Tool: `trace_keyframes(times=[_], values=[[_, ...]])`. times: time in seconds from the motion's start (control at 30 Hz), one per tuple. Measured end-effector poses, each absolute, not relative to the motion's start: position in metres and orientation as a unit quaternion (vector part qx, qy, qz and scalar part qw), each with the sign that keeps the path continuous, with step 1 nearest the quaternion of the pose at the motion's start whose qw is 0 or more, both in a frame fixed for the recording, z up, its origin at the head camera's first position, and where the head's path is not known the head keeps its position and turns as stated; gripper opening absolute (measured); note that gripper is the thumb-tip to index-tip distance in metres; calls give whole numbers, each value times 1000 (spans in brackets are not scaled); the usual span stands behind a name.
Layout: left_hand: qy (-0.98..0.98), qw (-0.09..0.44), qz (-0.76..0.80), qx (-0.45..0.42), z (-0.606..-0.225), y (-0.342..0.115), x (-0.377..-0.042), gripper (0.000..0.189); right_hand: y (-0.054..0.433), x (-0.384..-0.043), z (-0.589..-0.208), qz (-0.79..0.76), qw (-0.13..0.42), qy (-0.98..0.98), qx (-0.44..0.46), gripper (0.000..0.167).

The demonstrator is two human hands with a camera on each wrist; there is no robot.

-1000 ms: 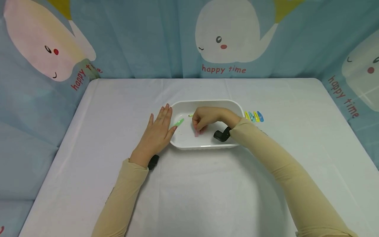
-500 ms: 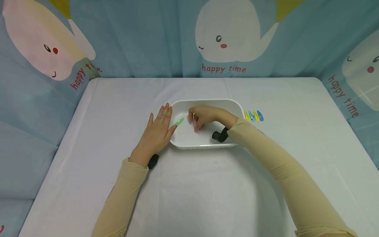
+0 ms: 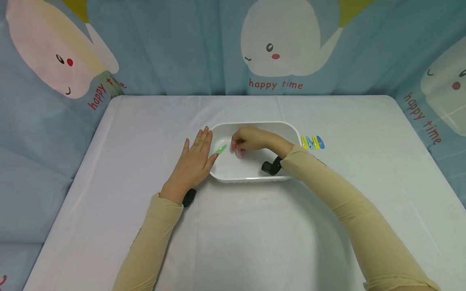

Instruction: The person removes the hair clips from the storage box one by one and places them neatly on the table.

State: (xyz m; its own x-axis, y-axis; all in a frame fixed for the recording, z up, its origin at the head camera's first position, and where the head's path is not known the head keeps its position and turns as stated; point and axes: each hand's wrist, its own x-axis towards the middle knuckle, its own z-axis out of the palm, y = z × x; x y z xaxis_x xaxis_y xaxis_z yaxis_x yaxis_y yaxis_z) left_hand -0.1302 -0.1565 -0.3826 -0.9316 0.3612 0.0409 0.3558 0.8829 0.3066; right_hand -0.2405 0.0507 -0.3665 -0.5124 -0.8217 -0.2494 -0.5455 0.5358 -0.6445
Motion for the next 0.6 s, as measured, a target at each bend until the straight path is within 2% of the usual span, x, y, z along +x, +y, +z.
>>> trace_keyframes(times=[0.17, 0.6], values=[[970, 8, 158, 185, -383, -156, -131, 66, 51, -240, -366, -277, 294, 833, -377, 17], [970, 9, 155, 185, -384, -156, -131, 66, 54, -242, -365, -314, 273, 839, -351, 6]])
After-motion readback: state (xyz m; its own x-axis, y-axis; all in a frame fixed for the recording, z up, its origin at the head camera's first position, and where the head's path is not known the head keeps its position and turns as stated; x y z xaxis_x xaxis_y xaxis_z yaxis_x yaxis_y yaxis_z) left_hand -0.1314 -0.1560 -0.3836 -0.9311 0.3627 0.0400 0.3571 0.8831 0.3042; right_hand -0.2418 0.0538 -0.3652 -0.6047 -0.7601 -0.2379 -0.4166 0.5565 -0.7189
